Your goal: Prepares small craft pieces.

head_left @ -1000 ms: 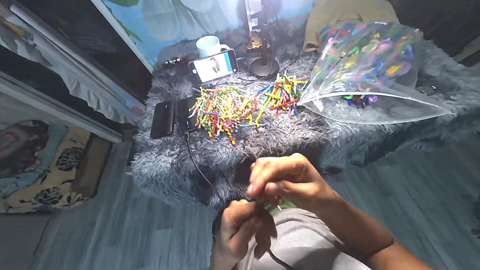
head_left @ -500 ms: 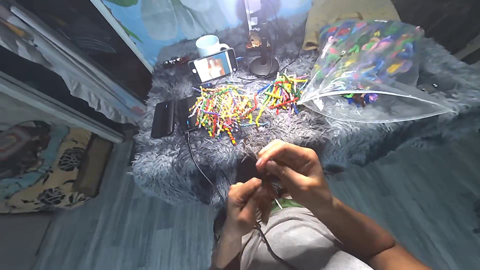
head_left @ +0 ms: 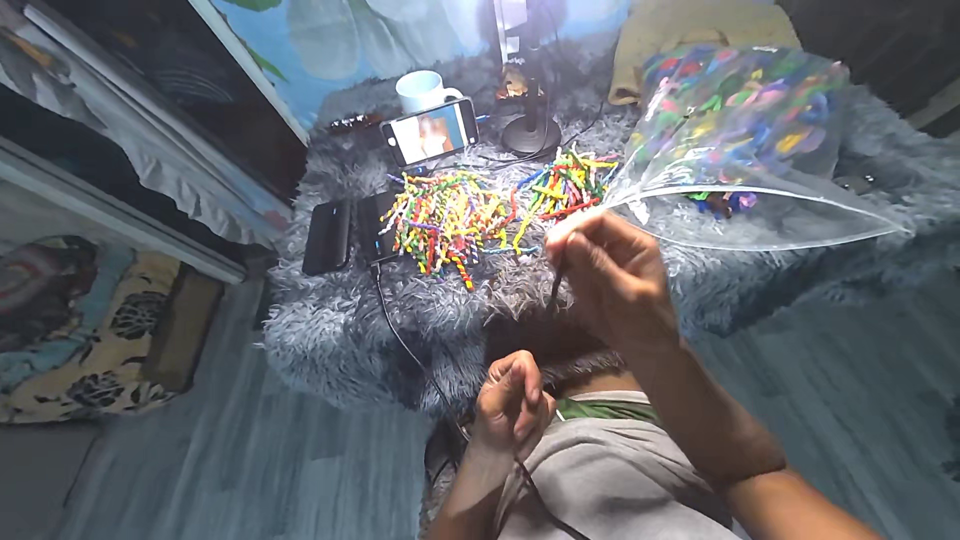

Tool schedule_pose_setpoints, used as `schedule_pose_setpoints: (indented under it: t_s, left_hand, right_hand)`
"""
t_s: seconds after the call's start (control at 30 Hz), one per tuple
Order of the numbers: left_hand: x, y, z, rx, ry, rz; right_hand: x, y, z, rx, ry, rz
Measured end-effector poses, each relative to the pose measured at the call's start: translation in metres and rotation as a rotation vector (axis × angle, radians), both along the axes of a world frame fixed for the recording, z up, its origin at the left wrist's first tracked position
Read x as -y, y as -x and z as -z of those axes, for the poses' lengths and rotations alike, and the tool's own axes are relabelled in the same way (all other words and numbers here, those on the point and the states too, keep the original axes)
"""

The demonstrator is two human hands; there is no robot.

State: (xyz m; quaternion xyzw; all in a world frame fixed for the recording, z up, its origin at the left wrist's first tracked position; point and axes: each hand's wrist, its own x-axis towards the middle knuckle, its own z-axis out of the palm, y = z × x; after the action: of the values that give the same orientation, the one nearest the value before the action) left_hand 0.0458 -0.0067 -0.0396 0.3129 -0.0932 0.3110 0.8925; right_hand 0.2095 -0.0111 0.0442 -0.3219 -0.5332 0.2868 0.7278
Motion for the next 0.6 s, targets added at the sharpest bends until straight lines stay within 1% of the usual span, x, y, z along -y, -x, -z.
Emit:
schedule_pose_setpoints:
  t_s: [0.1,0.17,0.23,0.27,0.3,0.33,0.37,0.43,0.5,0.53,0.6]
  left_hand:
    - [-0.003,0.004,-0.006,-0.221,-0.028,-0.256]
    - [-0.005,0.009,-0.014,-0.311,0.007,-0.415]
    - [-0.008,0.014,-0.021,-0.355,0.026,-0.545]
    - [-0.009,0.017,-0.023,-0.36,0.02,-0.592]
    - [-0.011,0.02,-0.025,-0.354,0.012,-0.637]
    - [-0.012,0.022,-0.025,-0.349,-0.001,-0.682]
    - [-0.012,0.023,-0.025,-0.342,-0.027,-0.723]
    - [-0.012,0.025,-0.026,-0.358,-0.128,-0.809]
    - [-0.015,0.028,-0.026,-0.383,-0.237,-0.876]
    - [-0.016,0.029,-0.025,-0.396,-0.27,-0.897]
    - [-0.017,0.03,-0.023,-0.437,-0.312,-0.938]
  right_hand:
    - [-0.034,-0.039,-0.008,0.12,0.059,0.255]
    - [-0.059,-0.072,-0.006,0.274,0.211,0.441]
    - [-0.076,-0.099,-0.002,0.484,0.404,0.629]
    - [-0.079,-0.106,0.001,0.568,0.464,0.682]
    - [-0.079,-0.107,0.004,0.629,0.47,0.709]
    - [-0.078,-0.104,0.008,0.688,0.445,0.702]
    - [-0.075,-0.098,0.014,0.745,0.401,0.646]
    - [-0.071,-0.083,0.03,0.858,0.305,0.43]
    - [-0.073,-0.071,0.044,0.974,0.267,0.224]
    - [-0.077,-0.067,0.052,1.035,0.25,0.175]
    - [-0.083,-0.063,0.066,1.076,0.174,0.169]
